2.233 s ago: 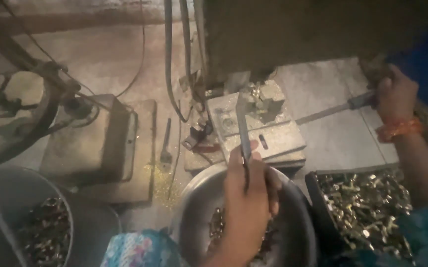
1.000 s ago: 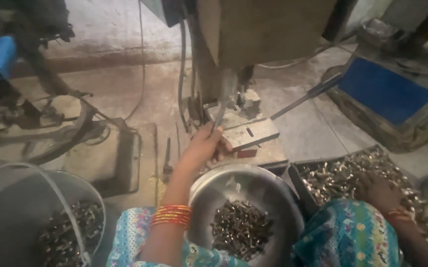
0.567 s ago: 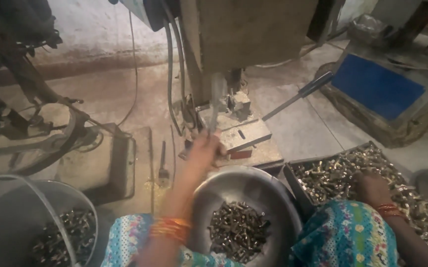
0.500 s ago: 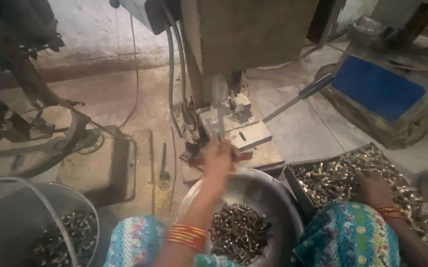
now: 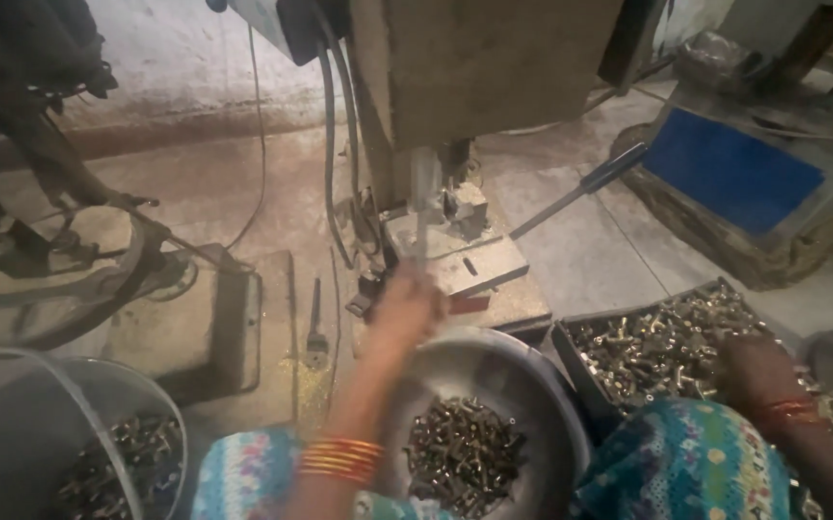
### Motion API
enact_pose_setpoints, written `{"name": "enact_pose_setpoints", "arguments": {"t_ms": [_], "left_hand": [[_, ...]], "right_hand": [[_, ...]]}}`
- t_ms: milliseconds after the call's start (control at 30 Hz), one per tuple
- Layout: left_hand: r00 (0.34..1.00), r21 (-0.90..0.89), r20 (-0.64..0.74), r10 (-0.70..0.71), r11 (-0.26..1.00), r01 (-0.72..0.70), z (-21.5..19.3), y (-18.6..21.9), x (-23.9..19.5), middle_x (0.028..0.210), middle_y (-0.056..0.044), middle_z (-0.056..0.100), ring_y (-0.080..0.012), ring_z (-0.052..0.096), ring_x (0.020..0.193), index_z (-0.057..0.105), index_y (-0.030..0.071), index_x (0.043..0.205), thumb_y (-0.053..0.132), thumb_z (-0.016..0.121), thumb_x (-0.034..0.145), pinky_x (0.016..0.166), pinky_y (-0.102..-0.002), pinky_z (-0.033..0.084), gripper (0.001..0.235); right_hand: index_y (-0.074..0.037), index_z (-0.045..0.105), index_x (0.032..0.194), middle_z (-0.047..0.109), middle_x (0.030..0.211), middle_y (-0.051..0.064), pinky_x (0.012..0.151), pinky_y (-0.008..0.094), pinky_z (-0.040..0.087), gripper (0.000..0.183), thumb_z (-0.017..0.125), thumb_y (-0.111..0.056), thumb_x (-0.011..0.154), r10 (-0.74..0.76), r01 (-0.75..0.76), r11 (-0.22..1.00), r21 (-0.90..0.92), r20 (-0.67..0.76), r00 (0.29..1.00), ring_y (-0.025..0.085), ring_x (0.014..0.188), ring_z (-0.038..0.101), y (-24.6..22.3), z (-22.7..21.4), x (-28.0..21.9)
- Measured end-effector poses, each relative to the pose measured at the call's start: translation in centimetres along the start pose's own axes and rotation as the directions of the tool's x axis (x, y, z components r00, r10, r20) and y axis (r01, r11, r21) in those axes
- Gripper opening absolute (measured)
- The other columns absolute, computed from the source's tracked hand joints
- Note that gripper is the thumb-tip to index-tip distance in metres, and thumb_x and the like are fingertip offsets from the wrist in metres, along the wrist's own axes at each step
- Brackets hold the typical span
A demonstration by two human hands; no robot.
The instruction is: The person uses a manual press machine to process or assemble small metal components.
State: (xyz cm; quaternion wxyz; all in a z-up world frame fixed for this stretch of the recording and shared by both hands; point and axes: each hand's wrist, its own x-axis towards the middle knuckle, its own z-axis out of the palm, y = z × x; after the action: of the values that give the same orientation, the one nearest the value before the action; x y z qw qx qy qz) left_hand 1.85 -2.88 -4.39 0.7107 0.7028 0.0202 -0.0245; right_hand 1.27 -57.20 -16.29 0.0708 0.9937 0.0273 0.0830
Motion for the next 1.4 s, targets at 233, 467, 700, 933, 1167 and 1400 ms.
{"name": "enact_pose_setpoints", "arguments": {"t_ms": [233,467,700,933,1167,1400], "left_hand": [[0.978,0.157,0.198,-0.059,0.987,0.028,-6.2,6.9,-2.1,0.069,0.002,0.059,-0.0078,0.046,0.051,0.061,0.01,0.109,0.028,0.049,0.102,0.04,-0.023,0.032,0.022],[0.996,-0.149,-0.081,-0.041,0.988,0.029,2.8,4.1,-3.4,0.072,0.001,0.062,-0.0072,0.057,0.056,0.053,0.016,0.109,0.028,0.045,0.105,0.044,-0.022,0.046,0.015],[0.958,-0.408,-0.268,0.099,0.889,-0.206,8.6,2.0,-2.8,0.07,-0.005,0.058,-0.01,0.05,0.045,0.044,0.008,0.101,0.022,0.045,0.108,0.035,-0.025,0.035,0.016],[0.98,-0.337,-0.196,0.031,0.936,-0.097,6.6,3.8,-3.5,0.069,-0.004,0.059,-0.0109,0.051,0.044,0.043,0.009,0.103,0.023,0.044,0.106,0.034,-0.026,0.036,0.014],[0.991,-0.002,0.055,-0.122,0.992,0.123,-3.2,5.5,-2.5,0.072,-0.001,0.062,-0.0086,0.051,0.051,0.051,0.013,0.116,0.031,0.049,0.104,0.042,-0.024,0.039,0.021],[0.982,0.023,0.173,-0.076,0.997,0.073,-4.9,6.5,-2.3,0.071,0.0,0.062,-0.0056,0.045,0.048,0.056,0.007,0.118,0.029,0.05,0.103,0.037,-0.022,0.032,0.027]], "right_hand": [[-0.008,0.073,0.087,0.072,0.1,0.019,0.094,0.047,0.057,0.016,0.074,-0.016,0.074,0.066,-0.067,0.998,0.008,0.072,0.995,0.037,0.101,0.07,0.7,0.0,-0.5],[-0.005,0.07,0.086,0.072,0.093,0.021,0.088,0.052,0.055,0.009,0.069,-0.011,0.079,0.067,-0.062,0.988,0.144,-0.033,0.997,0.04,0.096,0.068,-1.1,-1.5,-0.9],[-0.007,0.074,0.085,0.073,0.094,0.021,0.087,0.05,0.056,0.011,0.073,-0.013,0.076,0.141,-0.151,0.986,0.073,0.12,0.983,0.039,0.095,0.07,-2.9,-5.0,-1.2],[-0.006,0.074,0.114,0.076,0.106,0.02,0.083,0.049,0.057,0.028,0.067,-0.015,0.089,0.319,-0.253,0.799,0.545,-0.027,0.947,0.034,0.086,0.074,-4.5,-7.6,0.5],[-0.003,0.071,0.121,0.077,0.109,0.016,0.089,0.043,0.05,0.032,0.061,-0.026,0.102,0.306,-0.37,0.311,0.875,0.276,0.911,0.026,0.102,0.068,-13.9,-19.5,2.3],[-0.004,0.072,0.117,0.078,0.093,0.012,0.071,0.035,0.055,0.028,0.069,-0.022,0.095,-0.022,0.073,0.502,0.862,-0.072,0.997,0.023,0.079,0.071,-21.3,-22.3,8.3]]}}
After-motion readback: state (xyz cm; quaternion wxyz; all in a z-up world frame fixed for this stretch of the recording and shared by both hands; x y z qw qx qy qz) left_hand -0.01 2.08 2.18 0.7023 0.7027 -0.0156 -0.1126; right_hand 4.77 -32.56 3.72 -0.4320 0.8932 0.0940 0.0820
